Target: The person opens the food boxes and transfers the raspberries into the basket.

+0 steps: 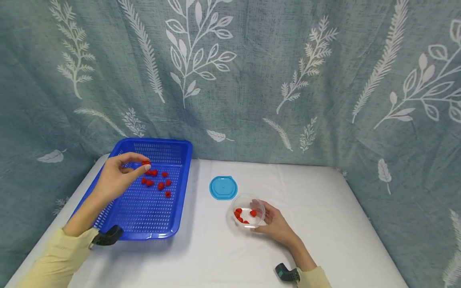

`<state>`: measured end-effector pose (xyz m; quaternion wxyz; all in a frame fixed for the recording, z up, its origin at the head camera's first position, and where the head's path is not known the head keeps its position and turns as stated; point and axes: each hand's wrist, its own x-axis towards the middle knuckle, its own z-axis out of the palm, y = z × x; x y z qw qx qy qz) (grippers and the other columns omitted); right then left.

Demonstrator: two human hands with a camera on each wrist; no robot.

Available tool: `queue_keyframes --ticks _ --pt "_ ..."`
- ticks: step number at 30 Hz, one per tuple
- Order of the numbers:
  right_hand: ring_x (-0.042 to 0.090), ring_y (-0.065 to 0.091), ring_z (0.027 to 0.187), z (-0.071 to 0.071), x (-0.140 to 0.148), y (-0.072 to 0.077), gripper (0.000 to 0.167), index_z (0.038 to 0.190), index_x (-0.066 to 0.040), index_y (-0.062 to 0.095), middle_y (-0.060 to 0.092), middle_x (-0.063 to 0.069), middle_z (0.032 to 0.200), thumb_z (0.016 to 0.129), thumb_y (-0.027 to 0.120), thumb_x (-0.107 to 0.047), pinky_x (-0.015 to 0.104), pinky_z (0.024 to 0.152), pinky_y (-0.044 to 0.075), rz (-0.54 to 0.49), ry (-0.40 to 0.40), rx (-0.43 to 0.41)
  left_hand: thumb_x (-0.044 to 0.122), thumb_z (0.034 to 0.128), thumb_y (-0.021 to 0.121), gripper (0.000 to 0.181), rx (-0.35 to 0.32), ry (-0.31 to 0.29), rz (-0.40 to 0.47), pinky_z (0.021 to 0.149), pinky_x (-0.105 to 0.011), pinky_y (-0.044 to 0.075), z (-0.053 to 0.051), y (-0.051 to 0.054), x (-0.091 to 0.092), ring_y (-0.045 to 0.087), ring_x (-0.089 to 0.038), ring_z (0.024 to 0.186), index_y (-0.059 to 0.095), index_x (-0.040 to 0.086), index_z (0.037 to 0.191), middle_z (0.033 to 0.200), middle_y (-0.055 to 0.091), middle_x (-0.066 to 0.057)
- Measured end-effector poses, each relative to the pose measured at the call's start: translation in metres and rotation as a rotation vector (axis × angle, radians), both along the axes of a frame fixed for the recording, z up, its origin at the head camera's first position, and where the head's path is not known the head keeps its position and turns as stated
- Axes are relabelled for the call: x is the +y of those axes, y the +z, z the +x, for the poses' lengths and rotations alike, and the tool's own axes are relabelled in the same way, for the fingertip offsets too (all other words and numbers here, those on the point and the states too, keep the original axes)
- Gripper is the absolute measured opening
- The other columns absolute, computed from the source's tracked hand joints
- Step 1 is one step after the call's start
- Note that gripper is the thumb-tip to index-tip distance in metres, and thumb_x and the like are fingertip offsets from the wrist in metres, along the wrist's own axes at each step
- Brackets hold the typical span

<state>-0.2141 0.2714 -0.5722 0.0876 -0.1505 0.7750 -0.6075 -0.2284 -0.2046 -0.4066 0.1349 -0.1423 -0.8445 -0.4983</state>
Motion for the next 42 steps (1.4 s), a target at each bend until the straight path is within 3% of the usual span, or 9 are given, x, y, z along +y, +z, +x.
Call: queue_keyframes --ticks 4,7,12,15,20,24,31,36,42 --pt "0.03 0.04 0.146 0.0 0.001 -0.001 0.091 0.151 -0.005 0.044 0.048 0.015 0.154 0.072 0.089 0.0 0.02 0.109 0.038 -0.005 -0.008 -0.014 0.019 0.0971 0.071 0.02 0.045 -0.015 -0.076 0.041 -0.028 0.033 -0.033 -0.017 -0.011 0.036 -0.008 0.042 0.072 0.003 0.109 0.109 0.071 -0.01" --pt "0.03 0.039 0.147 -0.001 0.001 -0.001 0.092 0.151 -0.005 0.044 0.048 0.014 0.154 0.072 0.089 0.0 0.02 0.109 0.038 -0.002 -0.011 -0.028 0.016 0.0971 0.071 0.018 0.059 0.015 -0.163 0.044 -0.027 0.038 -0.053 -0.034 -0.02 0.044 -0.009 0.046 0.073 0.002 0.108 0.108 0.072 -0.018" --pt "0.03 0.039 0.147 -0.001 0.0 0.0 0.093 0.151 -0.004 0.043 0.047 0.015 0.155 0.071 0.09 -0.001 0.02 0.109 0.038 -0.003 -0.015 -0.037 0.013 0.0983 0.068 0.022 0.037 0.123 -0.278 0.072 -0.048 0.051 -0.072 -0.054 -0.032 0.066 -0.035 0.081 0.071 -0.006 0.109 0.106 0.072 -0.026" --pt "0.03 0.038 0.147 -0.001 0.0 0.0 0.093 0.151 -0.004 0.043 0.047 0.015 0.155 0.071 0.09 0.001 0.019 0.109 0.038 -0.015 -0.011 -0.037 0.013 0.0997 0.065 0.025 -0.048 0.155 -0.272 0.084 -0.055 0.049 -0.079 -0.062 -0.037 0.064 -0.045 0.102 0.07 -0.009 0.111 0.109 0.07 -0.03" --pt "0.032 0.037 0.147 -0.001 0.001 0.0 0.093 0.152 -0.004 0.042 0.046 0.015 0.156 0.072 0.09 0.0 0.02 0.109 0.038 -0.015 -0.003 -0.029 0.014 0.0982 0.067 0.03 -0.203 0.162 -0.236 0.072 -0.031 0.05 -0.092 -0.081 -0.044 0.067 -0.042 0.097 0.068 -0.014 0.111 0.107 0.07 -0.031" --pt "0.031 0.037 0.148 0.0 0.001 -0.001 0.093 0.152 -0.006 0.043 0.045 0.014 0.157 0.072 0.09 -0.002 0.022 0.11 0.037 -0.001 -0.011 -0.034 0.008 0.0948 0.069 0.031 -0.262 0.142 -0.217 0.064 -0.02 0.047 -0.099 -0.092 -0.048 0.069 -0.033 0.089 0.065 -0.017 0.113 0.105 0.07 -0.033" --pt "0.03 0.037 0.148 0.0 0.001 -0.001 0.092 0.151 -0.006 0.044 0.046 0.013 0.156 0.072 0.09 -0.002 0.022 0.11 0.037 -0.002 -0.013 -0.03 0.005 0.0942 0.068 0.029 -0.374 0.098 -0.174 0.068 -0.024 0.048 -0.099 -0.105 -0.049 0.067 -0.028 0.089 0.065 -0.017 0.113 0.104 0.07 -0.029" --pt "0.03 0.038 0.147 0.0 0.002 -0.002 0.09 0.15 -0.007 0.045 0.047 0.013 0.155 0.072 0.09 -0.002 0.021 0.11 0.037 -0.002 -0.019 -0.019 0.008 0.0953 0.067 0.026 -0.403 0.117 -0.144 0.069 -0.027 0.047 -0.098 -0.11 -0.048 0.062 -0.024 0.086 0.067 -0.014 0.11 0.105 0.069 -0.026" --pt "0.03 0.037 0.148 -0.001 0.002 -0.001 0.089 0.151 -0.008 0.045 0.047 0.012 0.155 0.074 0.09 -0.003 0.025 0.112 0.036 0.016 -0.014 -0.023 0.006 0.0958 0.066 0.031 -0.401 0.125 -0.197 0.069 -0.027 0.048 -0.096 -0.111 -0.045 0.064 -0.033 0.094 0.065 -0.016 0.116 0.115 0.064 -0.033"
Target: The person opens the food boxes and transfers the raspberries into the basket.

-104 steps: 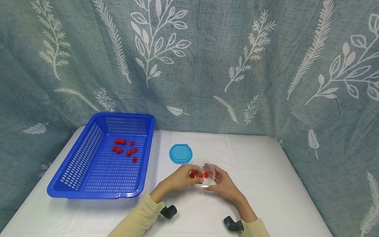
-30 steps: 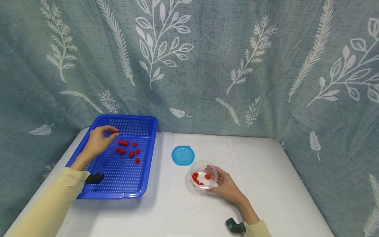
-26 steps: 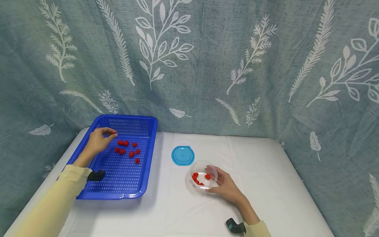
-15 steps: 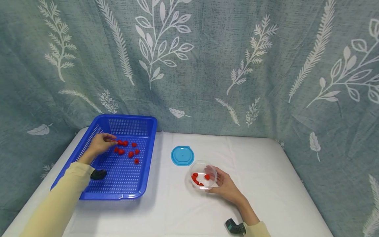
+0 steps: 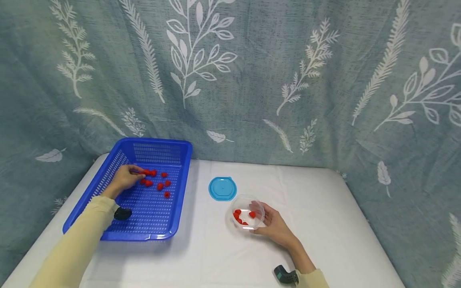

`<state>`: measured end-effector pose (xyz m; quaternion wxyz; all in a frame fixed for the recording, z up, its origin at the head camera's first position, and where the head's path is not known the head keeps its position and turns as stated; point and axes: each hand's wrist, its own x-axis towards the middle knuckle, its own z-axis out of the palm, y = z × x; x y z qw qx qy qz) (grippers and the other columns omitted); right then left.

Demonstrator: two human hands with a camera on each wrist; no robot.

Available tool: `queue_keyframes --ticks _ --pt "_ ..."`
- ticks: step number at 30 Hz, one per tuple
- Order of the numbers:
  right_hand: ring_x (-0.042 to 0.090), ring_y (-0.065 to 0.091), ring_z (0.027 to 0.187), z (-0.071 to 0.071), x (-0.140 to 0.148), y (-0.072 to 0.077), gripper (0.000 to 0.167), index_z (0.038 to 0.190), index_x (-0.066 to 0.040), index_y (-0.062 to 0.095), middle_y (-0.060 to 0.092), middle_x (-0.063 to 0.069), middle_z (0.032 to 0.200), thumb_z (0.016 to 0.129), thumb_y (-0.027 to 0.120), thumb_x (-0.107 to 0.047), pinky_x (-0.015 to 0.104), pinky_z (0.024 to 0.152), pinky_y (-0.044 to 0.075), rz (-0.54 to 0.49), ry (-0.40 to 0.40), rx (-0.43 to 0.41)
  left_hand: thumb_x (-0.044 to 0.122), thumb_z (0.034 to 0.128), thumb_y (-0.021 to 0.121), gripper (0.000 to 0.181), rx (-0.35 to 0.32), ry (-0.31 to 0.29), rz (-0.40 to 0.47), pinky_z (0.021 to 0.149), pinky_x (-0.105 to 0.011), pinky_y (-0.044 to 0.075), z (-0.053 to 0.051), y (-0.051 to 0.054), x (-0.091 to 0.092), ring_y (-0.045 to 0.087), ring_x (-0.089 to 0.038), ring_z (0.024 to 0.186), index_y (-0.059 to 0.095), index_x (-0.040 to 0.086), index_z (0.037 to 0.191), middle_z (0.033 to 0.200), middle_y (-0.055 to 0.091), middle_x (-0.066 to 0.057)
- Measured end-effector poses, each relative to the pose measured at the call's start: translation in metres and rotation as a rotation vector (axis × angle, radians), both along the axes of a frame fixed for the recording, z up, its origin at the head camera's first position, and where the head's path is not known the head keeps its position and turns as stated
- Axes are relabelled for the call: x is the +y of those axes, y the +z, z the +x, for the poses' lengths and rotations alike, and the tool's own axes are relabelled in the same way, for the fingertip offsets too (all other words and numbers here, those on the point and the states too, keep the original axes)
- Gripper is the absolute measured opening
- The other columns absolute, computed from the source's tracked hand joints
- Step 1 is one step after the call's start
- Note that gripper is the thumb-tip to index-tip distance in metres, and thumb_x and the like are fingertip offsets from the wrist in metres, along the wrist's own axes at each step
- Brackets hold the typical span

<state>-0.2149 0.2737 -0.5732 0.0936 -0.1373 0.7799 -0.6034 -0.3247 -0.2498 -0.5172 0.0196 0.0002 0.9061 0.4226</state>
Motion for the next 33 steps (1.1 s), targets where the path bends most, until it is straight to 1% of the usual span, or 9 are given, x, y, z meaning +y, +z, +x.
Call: queue_keyframes --ticks 4,9,16,19,21,23,25,29,33 --pt "0.029 0.037 0.148 0.0 -0.002 0.002 0.09 0.151 -0.009 0.045 0.047 0.011 0.156 0.073 0.09 -0.004 0.027 0.112 0.036 0.012 -0.005 -0.003 0.007 0.0964 0.066 0.033 0.018 -0.005 -0.04 0.073 -0.034 0.052 0.0 0.002 -0.001 0.064 -0.043 0.101 0.062 -0.017 0.119 0.116 0.064 -0.035" --pt "0.028 0.037 0.148 0.0 -0.004 0.004 0.09 0.151 -0.01 0.045 0.047 0.011 0.156 0.074 0.09 -0.005 0.027 0.113 0.035 0.005 0.007 0.003 0.007 0.0953 0.065 0.035 0.12 -0.015 -0.078 0.088 -0.053 0.052 -0.001 0.015 -0.003 0.058 -0.053 0.114 0.06 -0.017 0.121 0.122 0.061 -0.04" --pt "0.028 0.036 0.149 0.0 -0.005 0.002 0.09 0.151 -0.008 0.045 0.047 0.012 0.156 0.073 0.09 -0.004 0.024 0.112 0.035 -0.001 0.006 0.003 0.01 0.1009 0.059 0.035 0.213 -0.063 0.004 0.098 -0.058 0.046 0.014 0.057 0.012 0.054 -0.049 0.121 0.059 -0.013 0.127 0.128 0.059 -0.035" --pt "0.028 0.036 0.149 0.0 -0.005 0.003 0.091 0.151 -0.009 0.045 0.047 0.011 0.156 0.072 0.09 -0.004 0.024 0.112 0.035 0.004 0.004 0.002 0.013 0.1017 0.06 0.032 0.293 -0.082 0.046 0.089 -0.039 0.053 0.029 0.08 0.031 0.064 -0.03 0.108 0.063 -0.008 0.125 0.125 0.064 -0.029" --pt "0.029 0.036 0.149 0.0 -0.005 0.002 0.092 0.151 -0.009 0.044 0.047 0.011 0.156 0.072 0.09 -0.004 0.023 0.112 0.035 0.003 0.003 -0.001 0.016 0.102 0.061 0.029 0.335 -0.11 0.098 0.068 -0.027 0.052 0.044 0.096 0.05 0.065 -0.015 0.081 0.066 -0.003 0.125 0.122 0.067 -0.024" --pt "0.029 0.037 0.148 0.001 -0.004 0.002 0.092 0.152 -0.008 0.044 0.047 0.011 0.156 0.072 0.09 -0.003 0.023 0.112 0.035 -0.001 0.001 -0.006 0.016 0.1019 0.061 0.026 0.358 -0.154 0.181 0.048 -0.022 0.043 0.06 0.108 0.072 0.051 -0.004 0.056 0.067 0.002 0.124 0.118 0.069 -0.018" --pt "0.029 0.036 0.149 0.001 -0.004 0.002 0.092 0.152 -0.008 0.044 0.047 0.012 0.156 0.072 0.09 -0.002 0.023 0.112 0.035 -0.002 0.002 -0.012 0.017 0.102 0.062 0.025 0.343 -0.208 0.267 0.039 -0.026 0.033 0.078 0.117 0.096 0.035 -0.003 0.043 0.067 0.007 0.125 0.108 0.069 -0.015" --pt "0.028 0.037 0.148 0.002 -0.003 0.002 0.091 0.151 -0.009 0.045 0.048 0.011 0.155 0.073 0.09 -0.002 0.024 0.112 0.036 0.009 -0.006 -0.011 0.016 0.1018 0.063 0.028 0.26 -0.309 0.376 0.037 -0.027 0.03 0.108 0.121 0.143 0.031 -0.009 0.038 0.066 0.015 0.129 0.109 0.068 -0.008" --pt "0.028 0.038 0.148 0.002 -0.002 0.002 0.09 0.151 -0.009 0.045 0.048 0.011 0.155 0.073 0.09 -0.003 0.026 0.112 0.036 0.017 -0.006 0.002 0.014 0.1007 0.063 0.033 0.18 -0.388 0.392 0.04 -0.024 0.038 0.127 0.11 0.182 0.038 -0.011 0.038 0.064 0.014 0.133 0.121 0.067 -0.01"
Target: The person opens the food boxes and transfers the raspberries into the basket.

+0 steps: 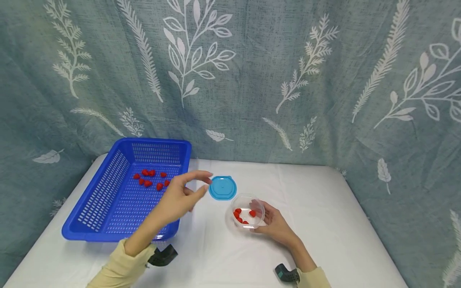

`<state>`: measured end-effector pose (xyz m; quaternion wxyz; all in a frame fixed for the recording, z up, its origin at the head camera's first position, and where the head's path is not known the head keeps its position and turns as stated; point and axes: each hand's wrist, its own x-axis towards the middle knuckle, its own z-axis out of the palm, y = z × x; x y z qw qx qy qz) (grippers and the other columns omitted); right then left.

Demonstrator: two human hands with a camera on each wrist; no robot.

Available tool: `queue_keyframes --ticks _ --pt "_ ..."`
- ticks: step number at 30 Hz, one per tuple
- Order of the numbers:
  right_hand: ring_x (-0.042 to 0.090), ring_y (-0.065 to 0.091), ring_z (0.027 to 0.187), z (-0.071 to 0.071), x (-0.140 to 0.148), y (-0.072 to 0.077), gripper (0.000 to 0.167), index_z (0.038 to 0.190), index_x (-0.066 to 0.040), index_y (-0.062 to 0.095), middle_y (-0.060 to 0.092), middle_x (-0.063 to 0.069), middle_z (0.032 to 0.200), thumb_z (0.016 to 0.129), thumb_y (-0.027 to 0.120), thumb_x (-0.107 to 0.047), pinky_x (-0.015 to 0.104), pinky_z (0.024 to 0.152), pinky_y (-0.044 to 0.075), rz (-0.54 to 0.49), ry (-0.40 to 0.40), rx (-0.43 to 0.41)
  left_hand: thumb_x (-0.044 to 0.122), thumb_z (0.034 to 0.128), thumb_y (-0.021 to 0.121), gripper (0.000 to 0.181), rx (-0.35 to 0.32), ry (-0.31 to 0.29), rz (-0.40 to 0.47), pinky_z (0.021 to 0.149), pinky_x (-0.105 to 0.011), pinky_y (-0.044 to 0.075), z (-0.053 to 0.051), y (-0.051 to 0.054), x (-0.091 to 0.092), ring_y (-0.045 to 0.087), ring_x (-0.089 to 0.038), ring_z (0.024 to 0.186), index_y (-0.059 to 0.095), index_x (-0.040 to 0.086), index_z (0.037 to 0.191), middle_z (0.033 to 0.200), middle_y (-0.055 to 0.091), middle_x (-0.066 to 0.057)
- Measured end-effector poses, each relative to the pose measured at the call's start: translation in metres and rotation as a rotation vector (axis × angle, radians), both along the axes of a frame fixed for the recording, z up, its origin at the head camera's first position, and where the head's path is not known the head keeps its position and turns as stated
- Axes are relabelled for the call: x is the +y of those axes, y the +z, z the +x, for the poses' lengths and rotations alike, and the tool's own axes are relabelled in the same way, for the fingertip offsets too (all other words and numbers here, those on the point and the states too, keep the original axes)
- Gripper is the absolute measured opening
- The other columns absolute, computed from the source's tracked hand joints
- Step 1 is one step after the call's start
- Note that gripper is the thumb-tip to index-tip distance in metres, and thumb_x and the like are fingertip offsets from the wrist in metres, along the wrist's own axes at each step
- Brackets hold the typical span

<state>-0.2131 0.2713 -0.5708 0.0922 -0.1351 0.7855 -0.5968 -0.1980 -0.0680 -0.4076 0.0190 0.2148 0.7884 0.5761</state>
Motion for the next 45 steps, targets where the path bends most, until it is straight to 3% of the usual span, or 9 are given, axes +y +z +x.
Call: queue_keyframes --ticks 4,8,13,17,22,28,35,39,45 --pt "0.029 0.037 0.148 -0.001 0.001 0.002 0.09 0.152 -0.009 0.044 0.047 0.012 0.155 0.074 0.09 -0.005 0.026 0.113 0.035 -0.012 0.014 0.013 0.012 0.0998 0.063 0.035 -0.02 -0.079 -0.06 0.042 -0.025 0.043 0.007 -0.021 0.033 0.043 -0.009 0.038 0.063 0.011 0.135 0.122 0.066 -0.013" --pt "0.029 0.038 0.148 -0.001 0.002 0.002 0.089 0.151 -0.009 0.044 0.047 0.012 0.156 0.075 0.089 -0.005 0.024 0.112 0.036 -0.016 0.012 0.017 0.012 0.0996 0.062 0.033 -0.015 -0.115 -0.131 0.044 -0.028 0.049 0.004 -0.049 0.062 0.05 -0.009 0.04 0.064 0.008 0.133 0.121 0.068 -0.011" --pt "0.03 0.037 0.148 0.0 0.002 0.0 0.089 0.152 -0.008 0.044 0.046 0.014 0.156 0.075 0.089 -0.004 0.023 0.112 0.037 -0.022 0.024 0.017 0.014 0.0998 0.063 0.029 0.067 -0.117 -0.233 0.07 -0.032 0.057 -0.007 -0.08 0.085 0.065 -0.009 0.071 0.068 0.005 0.127 0.114 0.072 -0.006" --pt "0.03 0.037 0.148 0.0 0.001 0.0 0.089 0.152 -0.008 0.043 0.045 0.014 0.157 0.075 0.089 -0.005 0.024 0.112 0.036 -0.024 0.026 0.021 0.016 0.1002 0.063 0.028 0.127 -0.099 -0.323 0.084 -0.032 0.053 -0.018 -0.094 0.093 0.064 -0.008 0.089 0.07 0.004 0.124 0.106 0.074 -0.002" --pt "0.03 0.036 0.148 0.001 0.001 0.0 0.089 0.152 -0.007 0.043 0.044 0.015 0.157 0.075 0.088 -0.003 0.024 0.112 0.036 -0.037 0.035 0.02 0.018 0.0996 0.064 0.026 0.184 -0.092 -0.456 0.075 -0.025 0.05 -0.03 -0.099 0.097 0.062 -0.009 0.084 0.072 0.007 0.121 0.1 0.074 0.002" --pt "0.031 0.036 0.148 0.0 0.002 -0.001 0.089 0.152 -0.007 0.042 0.043 0.016 0.157 0.075 0.088 -0.002 0.022 0.111 0.037 -0.05 0.042 0.023 0.019 0.0985 0.066 0.024 0.225 -0.13 -0.555 0.07 -0.022 0.05 -0.038 -0.094 0.101 0.062 -0.009 0.08 0.073 0.008 0.119 0.096 0.074 0.003" --pt "0.031 0.036 0.148 -0.001 0.003 -0.001 0.09 0.152 -0.007 0.042 0.043 0.015 0.157 0.075 0.088 -0.004 0.021 0.111 0.037 -0.055 0.044 0.019 0.023 0.0995 0.066 0.014 0.25 -0.169 -0.609 0.064 -0.023 0.048 -0.041 -0.087 0.1 0.058 -0.005 0.071 0.075 0.013 0.099 0.079 0.067 0.01" --pt "0.031 0.036 0.148 -0.001 0.003 0.0 0.089 0.153 -0.008 0.042 0.044 0.015 0.157 0.076 0.088 -0.003 0.02 0.111 0.037 -0.061 0.05 0.02 0.027 0.1009 0.064 0.026 0.275 -0.207 -0.626 0.057 -0.021 0.041 -0.044 -0.089 0.1 0.048 -0.003 0.06 0.069 0.018 0.078 0.064 0.055 0.013" --pt "0.031 0.037 0.148 0.001 0.001 0.002 0.089 0.152 -0.008 0.042 0.044 0.015 0.157 0.076 0.088 -0.004 0.02 0.11 0.037 -0.061 0.045 0.005 0.031 0.1017 0.063 0.036 0.3 -0.253 -0.644 0.052 -0.019 0.037 -0.043 -0.095 0.102 0.044 -0.001 0.053 0.065 0.02 0.067 0.059 0.052 0.015"
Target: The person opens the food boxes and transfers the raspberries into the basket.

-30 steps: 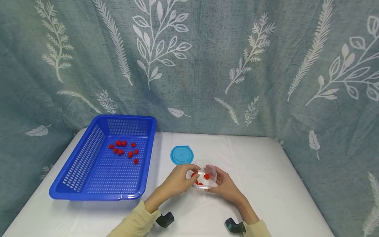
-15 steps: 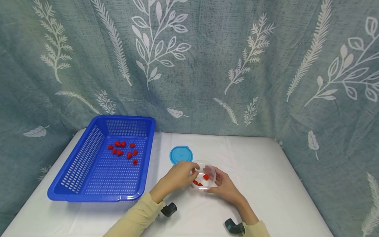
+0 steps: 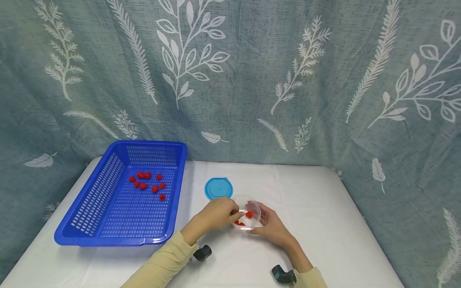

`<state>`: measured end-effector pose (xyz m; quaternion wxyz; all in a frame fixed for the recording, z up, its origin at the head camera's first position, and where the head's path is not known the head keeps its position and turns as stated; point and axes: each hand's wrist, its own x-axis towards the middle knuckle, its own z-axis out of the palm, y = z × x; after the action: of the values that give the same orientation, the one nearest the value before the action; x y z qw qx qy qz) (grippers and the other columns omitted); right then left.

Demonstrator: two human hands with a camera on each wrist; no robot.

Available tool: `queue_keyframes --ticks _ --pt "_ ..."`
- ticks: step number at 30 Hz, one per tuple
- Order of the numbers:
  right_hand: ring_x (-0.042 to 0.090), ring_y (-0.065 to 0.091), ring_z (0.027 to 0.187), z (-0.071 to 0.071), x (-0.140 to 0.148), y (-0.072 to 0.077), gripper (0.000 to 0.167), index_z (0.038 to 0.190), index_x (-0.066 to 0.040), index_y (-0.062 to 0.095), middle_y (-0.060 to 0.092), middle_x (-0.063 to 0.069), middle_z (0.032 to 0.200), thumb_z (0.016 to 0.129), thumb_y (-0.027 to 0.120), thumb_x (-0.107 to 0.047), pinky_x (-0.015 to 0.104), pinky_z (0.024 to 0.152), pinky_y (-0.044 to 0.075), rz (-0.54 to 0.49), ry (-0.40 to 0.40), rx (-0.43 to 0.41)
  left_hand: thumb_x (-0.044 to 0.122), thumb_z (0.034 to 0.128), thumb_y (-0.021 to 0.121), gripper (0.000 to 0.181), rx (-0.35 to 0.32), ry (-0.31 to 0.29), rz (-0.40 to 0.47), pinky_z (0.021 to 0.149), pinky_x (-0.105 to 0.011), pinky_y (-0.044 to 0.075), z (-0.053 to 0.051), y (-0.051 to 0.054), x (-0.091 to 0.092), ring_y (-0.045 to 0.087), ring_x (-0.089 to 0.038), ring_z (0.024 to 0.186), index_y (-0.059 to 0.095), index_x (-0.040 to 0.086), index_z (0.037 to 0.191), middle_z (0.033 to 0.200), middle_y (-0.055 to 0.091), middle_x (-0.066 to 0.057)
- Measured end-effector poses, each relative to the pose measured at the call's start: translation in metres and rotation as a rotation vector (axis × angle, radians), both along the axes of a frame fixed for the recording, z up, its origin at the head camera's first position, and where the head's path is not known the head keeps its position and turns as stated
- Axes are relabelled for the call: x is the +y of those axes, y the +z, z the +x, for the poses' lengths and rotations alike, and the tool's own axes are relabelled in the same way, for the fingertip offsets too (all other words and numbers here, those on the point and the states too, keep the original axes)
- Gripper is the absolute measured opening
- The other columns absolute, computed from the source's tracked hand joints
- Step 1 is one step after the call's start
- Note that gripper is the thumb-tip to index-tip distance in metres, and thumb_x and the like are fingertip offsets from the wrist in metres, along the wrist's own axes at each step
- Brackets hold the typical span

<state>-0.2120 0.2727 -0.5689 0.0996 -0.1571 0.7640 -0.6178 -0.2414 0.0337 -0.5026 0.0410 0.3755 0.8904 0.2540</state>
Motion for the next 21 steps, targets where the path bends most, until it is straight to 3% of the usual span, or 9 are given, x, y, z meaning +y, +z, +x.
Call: queue_keyframes --ticks 5,10,16,21 --pt "0.031 0.036 0.148 -0.0002 -0.0003 0.0002 0.089 0.152 -0.008 0.043 0.045 0.015 0.156 0.076 0.088 -0.003 0.019 0.11 0.036 -0.002 -0.001 0.001 0.028 0.0991 0.066 0.033 0.004 -0.011 -0.013 0.052 -0.018 0.035 0.0006 -0.0033 0.0011 0.043 -0.001 0.057 0.064 0.022 0.067 0.061 0.05 0.014" --pt "0.033 0.037 0.147 -0.0008 -0.0003 -0.0006 0.089 0.151 -0.006 0.043 0.046 0.016 0.155 0.074 0.088 0.0 0.017 0.109 0.037 -0.016 0.002 0.014 0.022 0.0948 0.067 0.031 0.055 -0.015 -0.035 0.052 -0.019 0.031 0.001 -0.0072 0.0027 0.041 -0.003 0.059 0.061 0.02 0.064 0.065 0.045 0.01" --pt "0.033 0.036 0.148 -0.0009 -0.0002 -0.0016 0.089 0.151 -0.006 0.043 0.044 0.017 0.156 0.074 0.088 -0.001 0.016 0.109 0.037 -0.015 0.004 0.017 0.018 0.0909 0.067 0.02 0.112 -0.019 -0.031 0.054 -0.018 0.037 0.0015 -0.0093 0.0044 0.045 -0.004 0.061 0.067 0.019 0.071 0.075 0.052 0.009" --pt "0.033 0.036 0.148 -0.0012 0.0 -0.0024 0.09 0.151 -0.006 0.043 0.044 0.017 0.157 0.074 0.088 -0.001 0.016 0.109 0.037 -0.018 0.005 0.017 0.013 0.0886 0.066 0.011 0.1 -0.008 0.007 0.058 -0.018 0.041 0.0031 -0.0103 0.0053 0.048 -0.004 0.064 0.071 0.017 0.079 0.082 0.057 0.007"
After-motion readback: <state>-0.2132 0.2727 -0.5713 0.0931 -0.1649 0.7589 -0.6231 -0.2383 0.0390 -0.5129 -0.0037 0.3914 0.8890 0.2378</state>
